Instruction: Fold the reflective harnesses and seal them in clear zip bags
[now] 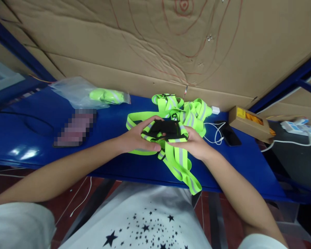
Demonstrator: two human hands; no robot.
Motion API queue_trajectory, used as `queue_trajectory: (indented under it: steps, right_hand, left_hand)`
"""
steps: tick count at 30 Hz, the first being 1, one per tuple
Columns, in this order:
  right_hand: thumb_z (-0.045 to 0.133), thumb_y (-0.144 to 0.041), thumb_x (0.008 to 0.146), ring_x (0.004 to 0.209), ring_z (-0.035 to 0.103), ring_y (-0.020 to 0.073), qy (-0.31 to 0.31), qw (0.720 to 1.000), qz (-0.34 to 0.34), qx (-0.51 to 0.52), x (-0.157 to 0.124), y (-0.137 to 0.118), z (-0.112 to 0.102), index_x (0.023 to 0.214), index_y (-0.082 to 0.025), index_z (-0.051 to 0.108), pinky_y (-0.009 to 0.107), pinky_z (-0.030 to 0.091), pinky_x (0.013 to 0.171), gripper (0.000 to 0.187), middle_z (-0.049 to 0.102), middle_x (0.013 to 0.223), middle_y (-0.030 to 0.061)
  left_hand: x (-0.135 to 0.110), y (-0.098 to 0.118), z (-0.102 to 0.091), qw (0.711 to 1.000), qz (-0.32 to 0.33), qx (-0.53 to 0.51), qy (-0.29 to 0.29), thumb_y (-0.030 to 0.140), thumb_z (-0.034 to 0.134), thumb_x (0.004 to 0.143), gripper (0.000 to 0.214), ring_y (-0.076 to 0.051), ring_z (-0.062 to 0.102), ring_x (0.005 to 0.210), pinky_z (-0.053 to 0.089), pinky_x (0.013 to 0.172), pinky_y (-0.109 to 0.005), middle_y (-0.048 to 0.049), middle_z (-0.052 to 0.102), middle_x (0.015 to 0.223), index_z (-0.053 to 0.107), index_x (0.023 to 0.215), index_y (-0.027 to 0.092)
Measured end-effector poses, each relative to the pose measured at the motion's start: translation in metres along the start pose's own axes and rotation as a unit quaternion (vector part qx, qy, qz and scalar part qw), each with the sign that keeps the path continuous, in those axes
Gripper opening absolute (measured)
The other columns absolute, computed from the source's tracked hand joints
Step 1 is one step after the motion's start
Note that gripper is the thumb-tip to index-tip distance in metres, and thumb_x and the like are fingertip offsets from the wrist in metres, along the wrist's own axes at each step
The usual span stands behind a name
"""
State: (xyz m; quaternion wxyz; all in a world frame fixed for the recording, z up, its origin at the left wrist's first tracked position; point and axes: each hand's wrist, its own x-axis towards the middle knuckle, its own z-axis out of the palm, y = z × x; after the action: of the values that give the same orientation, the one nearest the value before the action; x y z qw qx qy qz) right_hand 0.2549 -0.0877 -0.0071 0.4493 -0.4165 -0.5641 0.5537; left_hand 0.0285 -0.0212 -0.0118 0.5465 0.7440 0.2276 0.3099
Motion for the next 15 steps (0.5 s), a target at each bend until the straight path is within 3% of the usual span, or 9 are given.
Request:
queue_trajectory:
  steps: [3, 7, 11, 15]
  right_hand:
    - [0.095, -0.033, 0.062, 0.099, 0.076, 0.0266, 0.028, 0.999, 0.031, 0.034, -0.002, -0.006, 0.001, 0.100, -0.021, 0.080, 0.041, 0.059, 0.097, 0.043, 0.081, 0.099, 0.0050]
    - [0.091, -0.032, 0.063, 0.070, 0.075, 0.0241, 0.015, 0.990, 0.089, 0.111, -0.003, -0.014, 0.000, 0.095, -0.019, 0.078, 0.042, 0.063, 0.076, 0.038, 0.078, 0.082, 0.0044]
    - [0.085, -0.040, 0.068, 0.065, 0.073, 0.0245, -0.025, 0.980, 0.134, 0.144, 0.000, -0.013, -0.005, 0.089, -0.018, 0.073, 0.043, 0.063, 0.069, 0.033, 0.074, 0.075, 0.0054]
    - [0.079, -0.045, 0.077, 0.053, 0.059, 0.0159, -0.113, 0.973, 0.144, 0.139, 0.003, -0.010, -0.005, 0.073, -0.018, 0.065, 0.032, 0.054, 0.055, 0.031, 0.061, 0.059, 0.0017]
  left_hand:
    - [-0.002, -0.001, -0.004, 0.998, 0.006, -0.028, -0.047, 0.035, 0.091, 0.066, 0.077, -0.028, 0.068, 0.116, 0.058, 0.095, -0.041, -0.0068, 0.070, 0.123, 0.054, 0.133, 0.028]
    - [-0.002, 0.003, -0.001, 0.989, 0.036, -0.043, -0.135, 0.031, 0.092, 0.066, 0.079, -0.030, 0.072, 0.110, 0.061, 0.087, -0.044, -0.0098, 0.074, 0.116, 0.056, 0.136, 0.029]
    - [-0.001, 0.001, 0.013, 0.976, 0.001, -0.136, -0.172, 0.036, 0.088, 0.074, 0.044, -0.027, 0.074, 0.100, 0.062, 0.084, -0.042, -0.0099, 0.075, 0.106, 0.068, 0.110, 0.022]
    - [0.001, 0.001, 0.016, 0.959, -0.049, -0.214, -0.178, 0.038, 0.092, 0.069, 0.041, -0.025, 0.075, 0.088, 0.062, 0.081, -0.042, -0.0075, 0.076, 0.090, 0.073, 0.100, 0.018]
